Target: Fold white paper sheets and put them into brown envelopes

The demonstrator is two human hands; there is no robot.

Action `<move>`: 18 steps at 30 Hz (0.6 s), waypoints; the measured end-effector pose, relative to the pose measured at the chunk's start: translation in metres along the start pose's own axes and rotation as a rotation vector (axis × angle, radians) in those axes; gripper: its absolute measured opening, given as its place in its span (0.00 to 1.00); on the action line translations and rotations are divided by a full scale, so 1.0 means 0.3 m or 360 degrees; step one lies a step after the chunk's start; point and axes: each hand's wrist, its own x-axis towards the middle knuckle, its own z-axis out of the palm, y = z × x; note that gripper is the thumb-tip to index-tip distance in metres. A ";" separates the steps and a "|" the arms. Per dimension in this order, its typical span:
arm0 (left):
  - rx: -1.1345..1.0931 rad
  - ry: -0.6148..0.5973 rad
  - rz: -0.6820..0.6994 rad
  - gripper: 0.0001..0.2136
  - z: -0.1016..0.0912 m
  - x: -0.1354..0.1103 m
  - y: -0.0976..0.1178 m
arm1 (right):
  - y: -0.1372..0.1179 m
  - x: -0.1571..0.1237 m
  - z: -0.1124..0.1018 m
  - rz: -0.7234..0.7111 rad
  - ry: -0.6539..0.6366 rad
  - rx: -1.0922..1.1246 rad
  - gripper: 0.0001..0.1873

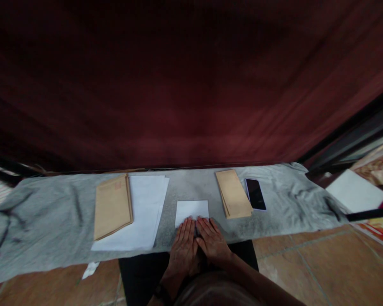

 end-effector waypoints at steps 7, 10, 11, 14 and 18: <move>0.0189 0.0030 -0.0098 0.32 -0.011 -0.052 -0.056 | 0.044 -0.052 -0.015 0.0105 -0.0053 -0.0081 0.31; 0.0226 0.0074 -0.0123 0.31 -0.021 -0.040 -0.058 | 0.051 -0.049 -0.030 0.0131 -0.0053 -0.0010 0.29; 0.0223 0.0076 -0.0105 0.32 -0.021 -0.025 -0.055 | 0.050 -0.039 -0.034 0.0137 -0.0052 0.0020 0.28; 0.0180 0.0020 -0.0034 0.32 -0.011 0.045 -0.039 | 0.040 0.021 -0.035 0.0141 -0.0056 0.0090 0.27; 0.0124 -0.0073 0.0015 0.32 0.026 0.143 -0.034 | 0.038 0.117 -0.010 0.0204 -0.0044 0.0108 0.26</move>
